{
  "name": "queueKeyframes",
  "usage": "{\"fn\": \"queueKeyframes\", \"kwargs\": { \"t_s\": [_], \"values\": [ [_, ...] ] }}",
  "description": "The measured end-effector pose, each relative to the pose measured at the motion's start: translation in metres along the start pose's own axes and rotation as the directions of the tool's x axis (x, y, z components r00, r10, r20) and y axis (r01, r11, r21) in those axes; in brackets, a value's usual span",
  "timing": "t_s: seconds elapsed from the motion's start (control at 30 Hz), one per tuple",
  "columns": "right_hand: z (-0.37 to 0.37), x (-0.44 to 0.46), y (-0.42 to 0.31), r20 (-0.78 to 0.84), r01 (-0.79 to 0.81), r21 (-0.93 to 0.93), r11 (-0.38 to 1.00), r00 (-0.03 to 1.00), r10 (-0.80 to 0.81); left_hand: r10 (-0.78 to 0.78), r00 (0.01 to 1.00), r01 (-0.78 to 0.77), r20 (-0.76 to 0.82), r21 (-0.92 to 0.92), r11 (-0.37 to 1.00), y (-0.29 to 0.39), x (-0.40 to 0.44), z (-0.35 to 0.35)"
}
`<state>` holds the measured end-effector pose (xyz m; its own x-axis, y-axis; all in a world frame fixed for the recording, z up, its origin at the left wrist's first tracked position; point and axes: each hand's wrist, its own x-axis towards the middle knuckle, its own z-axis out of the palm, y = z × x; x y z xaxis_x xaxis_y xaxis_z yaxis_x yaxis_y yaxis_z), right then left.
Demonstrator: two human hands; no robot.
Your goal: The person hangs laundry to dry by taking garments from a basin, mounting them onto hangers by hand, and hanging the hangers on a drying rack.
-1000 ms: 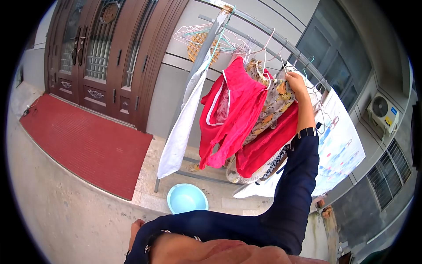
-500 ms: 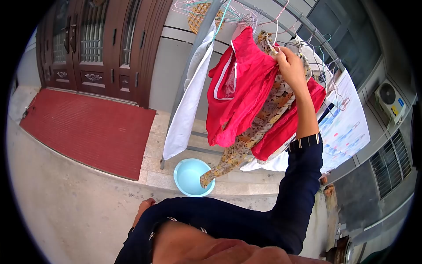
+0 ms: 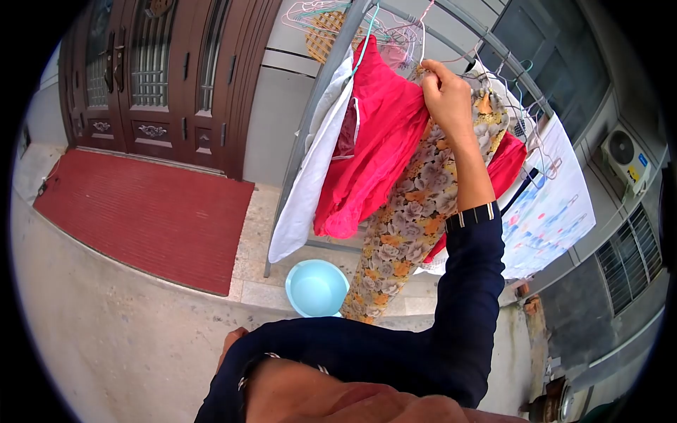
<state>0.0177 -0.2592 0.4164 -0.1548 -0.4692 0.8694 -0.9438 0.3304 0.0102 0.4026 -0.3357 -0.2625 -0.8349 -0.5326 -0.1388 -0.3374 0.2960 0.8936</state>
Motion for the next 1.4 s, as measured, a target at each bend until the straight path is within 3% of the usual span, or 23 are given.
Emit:
{"fn": "queueKeyframes", "kwargs": {
  "t_s": [0.1,0.2,0.27,0.3,0.4,0.47,0.5,0.63,0.73,0.87,0.93,1.0,1.07,1.13,1.2,1.23,1.3,1.37,1.4],
  "values": [
    [-0.015,0.0,0.0,-0.008,0.032,0.075,0.997,0.999,-0.032,0.003,1.0,-0.003,0.004,0.005,1.0,-0.006,-0.002,0.0],
    [-0.051,0.01,0.027,-0.33,0.044,-0.314,0.948,0.932,-0.153,0.003,1.0,-0.003,0.002,0.013,1.0,-0.003,0.002,-0.002],
    [-0.072,0.015,0.06,-0.32,-0.124,-0.5,0.857,0.946,-0.05,0.0,1.0,0.0,-0.001,0.014,1.0,-0.002,0.004,-0.002],
    [-0.074,0.013,0.073,-0.325,-0.198,-0.472,0.859,0.945,0.039,-0.002,1.0,0.002,-0.003,0.011,1.0,-0.001,0.005,-0.002],
    [-0.071,0.011,0.122,0.061,-0.271,-0.259,0.927,0.953,0.296,-0.001,1.0,0.001,-0.003,0.009,1.0,0.004,0.009,0.002],
    [-0.066,0.004,0.123,0.13,-0.282,-0.211,0.936,0.941,0.313,0.002,1.0,-0.002,-0.002,0.009,1.0,0.008,0.013,0.004],
    [-0.059,0.001,0.12,0.025,-0.229,-0.186,0.955,0.971,0.237,0.008,1.0,-0.008,-0.001,0.007,1.0,0.011,0.015,0.004],
    [-0.049,0.01,0.095,-0.068,-0.17,-0.204,0.964,0.985,0.16,0.013,1.0,-0.013,0.013,0.018,1.0,0.021,0.019,0.01],
    [-0.051,0.013,0.095,-0.038,-0.151,-0.273,0.95,0.989,0.146,0.018,1.0,-0.018,0.016,0.027,0.999,0.029,0.017,0.016],
    [-0.059,0.012,0.094,-0.114,-0.143,-0.252,0.957,0.986,0.117,0.034,0.999,-0.035,0.03,0.04,0.999,0.036,0.013,0.019],
    [-0.065,0.026,0.105,-0.013,-0.178,-0.371,0.911,0.982,0.187,0.045,0.998,-0.048,0.051,0.06,0.997,0.044,0.006,0.017],
    [-0.066,0.037,0.135,-0.045,-0.187,-0.342,0.921,0.982,0.183,0.038,0.996,-0.043,0.077,0.071,0.997,0.05,-0.001,0.011],
    [-0.068,0.036,0.125,0.003,-0.121,-0.357,0.926,0.991,0.131,0.015,0.996,-0.019,0.083,0.046,0.999,0.047,-0.001,0.009],
    [-0.062,0.04,0.145,-0.014,-0.089,-0.378,0.922,0.996,0.091,-0.193,0.98,0.192,0.045,0.034,0.981,0.095,-0.002,-0.008],
    [-0.046,0.023,0.089,-0.096,0.218,-0.216,0.952,0.965,-0.243,-0.208,0.977,0.209,0.043,-0.006,0.978,0.083,-0.003,-0.005],
    [-0.041,0.021,0.088,-0.105,0.221,-0.251,0.943,0.962,-0.253,-0.221,0.974,0.224,0.058,-0.053,0.973,0.071,-0.004,-0.003],
    [-0.038,-0.003,0.063,-0.087,0.059,-0.223,0.973,0.993,-0.08,-0.219,0.971,0.226,0.092,-0.071,0.972,0.048,-0.011,-0.004],
    [-0.031,-0.031,0.095,-0.39,0.023,-0.547,0.837,0.878,-0.279,-0.194,0.972,0.197,0.13,-0.013,0.98,0.039,-0.016,-0.005],
    [-0.036,-0.058,0.074,-0.336,0.025,-0.407,0.913,0.925,-0.175,-0.172,0.973,0.173,0.157,0.005,0.985,0.035,-0.019,-0.008]
  ]
}}
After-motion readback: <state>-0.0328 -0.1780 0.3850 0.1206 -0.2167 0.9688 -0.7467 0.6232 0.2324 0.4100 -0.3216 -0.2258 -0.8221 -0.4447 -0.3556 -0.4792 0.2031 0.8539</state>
